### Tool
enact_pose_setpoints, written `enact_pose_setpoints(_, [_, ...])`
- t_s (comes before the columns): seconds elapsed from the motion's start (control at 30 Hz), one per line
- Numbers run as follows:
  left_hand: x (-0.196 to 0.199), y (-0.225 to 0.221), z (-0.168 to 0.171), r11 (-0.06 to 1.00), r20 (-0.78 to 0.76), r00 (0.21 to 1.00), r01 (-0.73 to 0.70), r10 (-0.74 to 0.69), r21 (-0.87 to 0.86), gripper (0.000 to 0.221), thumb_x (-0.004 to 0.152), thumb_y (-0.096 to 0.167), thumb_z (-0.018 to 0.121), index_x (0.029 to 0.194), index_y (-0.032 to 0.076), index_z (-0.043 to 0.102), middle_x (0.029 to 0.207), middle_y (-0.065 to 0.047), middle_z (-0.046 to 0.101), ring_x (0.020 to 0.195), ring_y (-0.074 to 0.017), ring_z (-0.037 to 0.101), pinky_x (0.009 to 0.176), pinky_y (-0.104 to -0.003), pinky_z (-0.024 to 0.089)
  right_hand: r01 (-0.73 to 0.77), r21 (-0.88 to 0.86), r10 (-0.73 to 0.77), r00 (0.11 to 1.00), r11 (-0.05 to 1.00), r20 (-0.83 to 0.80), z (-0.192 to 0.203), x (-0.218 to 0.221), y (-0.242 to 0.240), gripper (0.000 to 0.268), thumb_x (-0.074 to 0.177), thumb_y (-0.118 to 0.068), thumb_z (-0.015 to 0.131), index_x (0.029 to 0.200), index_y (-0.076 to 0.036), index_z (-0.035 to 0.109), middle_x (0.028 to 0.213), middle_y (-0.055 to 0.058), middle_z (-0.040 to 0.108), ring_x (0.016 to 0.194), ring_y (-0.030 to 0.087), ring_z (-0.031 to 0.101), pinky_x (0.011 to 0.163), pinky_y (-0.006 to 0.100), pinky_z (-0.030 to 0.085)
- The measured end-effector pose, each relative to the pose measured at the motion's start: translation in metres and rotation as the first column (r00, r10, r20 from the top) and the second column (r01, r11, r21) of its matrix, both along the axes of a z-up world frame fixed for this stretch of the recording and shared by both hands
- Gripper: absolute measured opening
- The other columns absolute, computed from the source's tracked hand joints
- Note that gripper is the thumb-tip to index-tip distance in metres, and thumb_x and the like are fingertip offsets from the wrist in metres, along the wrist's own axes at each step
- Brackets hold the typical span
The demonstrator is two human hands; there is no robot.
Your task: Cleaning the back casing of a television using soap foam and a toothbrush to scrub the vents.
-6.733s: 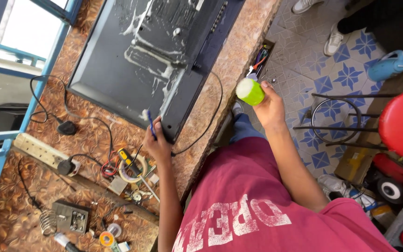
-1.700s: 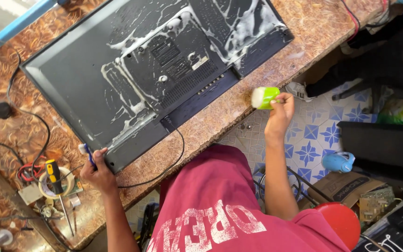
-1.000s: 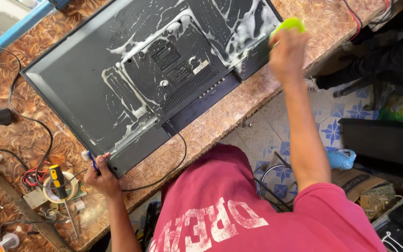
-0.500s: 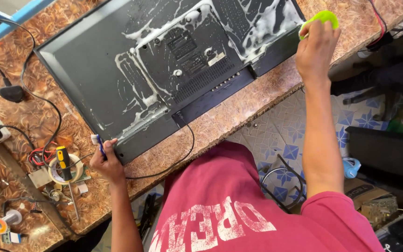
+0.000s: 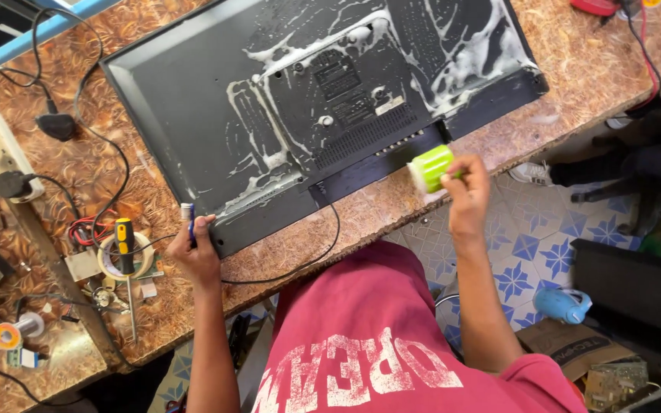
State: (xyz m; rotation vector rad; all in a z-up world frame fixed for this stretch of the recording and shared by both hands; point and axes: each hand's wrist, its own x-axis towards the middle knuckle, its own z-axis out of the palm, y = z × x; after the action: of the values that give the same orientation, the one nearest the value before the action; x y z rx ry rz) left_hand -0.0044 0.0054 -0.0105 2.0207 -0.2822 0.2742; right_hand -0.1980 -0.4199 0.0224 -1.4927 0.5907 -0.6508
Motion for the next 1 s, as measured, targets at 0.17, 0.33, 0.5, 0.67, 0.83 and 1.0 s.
enact_pose_setpoints(0.17, [0.000, -0.005, 0.014, 1.000, -0.010, 1.000, -0.012, 0.012, 0.005, 0.025, 0.106, 0.019, 0.066, 0.088, 0.010, 0.082, 0.065, -0.010, 0.065, 0.055, -0.0227, 0.056, 0.063, -0.035, 0.047, 0.135, -0.090, -0.134, 0.991, 0.987, 0.014, 0.007, 0.001, 0.001, 0.010, 0.096, -0.005, 0.057, 0.101, -0.009, 0.050, 0.092, 0.007, 0.058, 0.081, 0.013, 0.060, 0.075, 0.029, 0.052])
enact_pose_setpoints(0.33, [0.001, -0.005, 0.014, 1.000, -0.029, 0.999, -0.025, 0.025, -0.003, 0.023, 0.104, 0.018, 0.068, 0.088, 0.010, 0.081, 0.063, -0.011, 0.063, 0.054, -0.0226, 0.056, 0.061, -0.035, 0.046, 0.116, -0.282, -0.130, 0.991, 0.952, -0.032, 0.044, 0.014, 0.005, 0.006, 0.100, -0.001, 0.056, 0.103, -0.004, 0.051, 0.089, 0.014, 0.062, 0.079, 0.018, 0.063, 0.074, 0.031, 0.053])
enact_pose_setpoints(0.5, [0.001, -0.005, 0.015, 0.999, -0.064, 0.998, -0.019, 0.017, -0.026, 0.024, 0.104, 0.018, 0.068, 0.085, 0.011, 0.080, 0.061, -0.009, 0.062, 0.053, -0.0229, 0.057, 0.059, -0.033, 0.046, -0.031, -0.656, -0.094, 0.984, 0.754, -0.154, 0.060, 0.039, -0.013, 0.010, 0.102, 0.006, 0.056, 0.107, -0.004, 0.056, 0.091, 0.018, 0.062, 0.084, 0.037, 0.065, 0.083, 0.044, 0.049])
enact_pose_setpoints(0.67, [0.003, -0.010, 0.023, 0.999, -0.049, 0.997, -0.053, 0.052, -0.004, 0.023, 0.103, 0.020, 0.070, 0.085, 0.011, 0.080, 0.060, -0.011, 0.062, 0.052, -0.0238, 0.058, 0.058, -0.036, 0.046, -0.180, -0.897, -0.006, 0.980, 0.403, -0.199, 0.014, 0.136, -0.054, 0.014, 0.098, 0.008, 0.061, 0.099, -0.006, 0.056, 0.089, 0.016, 0.061, 0.086, 0.042, 0.063, 0.084, 0.050, 0.043])
enact_pose_setpoints(0.83, [-0.001, -0.002, 0.009, 0.994, -0.010, 1.000, 0.026, -0.025, 0.105, 0.028, 0.107, 0.025, 0.061, 0.098, 0.006, 0.079, 0.076, -0.002, 0.070, 0.059, -0.0102, 0.055, 0.052, -0.027, 0.033, -0.301, -0.855, 0.062, 0.951, 0.423, -0.304, 0.024, 0.213, -0.065, 0.022, 0.095, 0.014, 0.052, 0.101, -0.007, 0.053, 0.090, 0.010, 0.054, 0.083, 0.033, 0.050, 0.103, 0.058, 0.035])
enact_pose_setpoints(1.0, [-0.002, -0.007, 0.024, 0.993, -0.016, 0.999, 0.041, -0.040, 0.113, 0.027, 0.109, 0.022, 0.059, 0.100, 0.004, 0.078, 0.083, -0.005, 0.071, 0.071, -0.0162, 0.063, 0.062, -0.031, 0.040, -0.453, -0.820, 0.017, 0.878, 0.349, -0.478, 0.036, 0.163, -0.053, 0.023, 0.093, 0.016, 0.051, 0.097, -0.007, 0.051, 0.086, 0.009, 0.047, 0.082, 0.027, 0.042, 0.090, 0.043, 0.036])
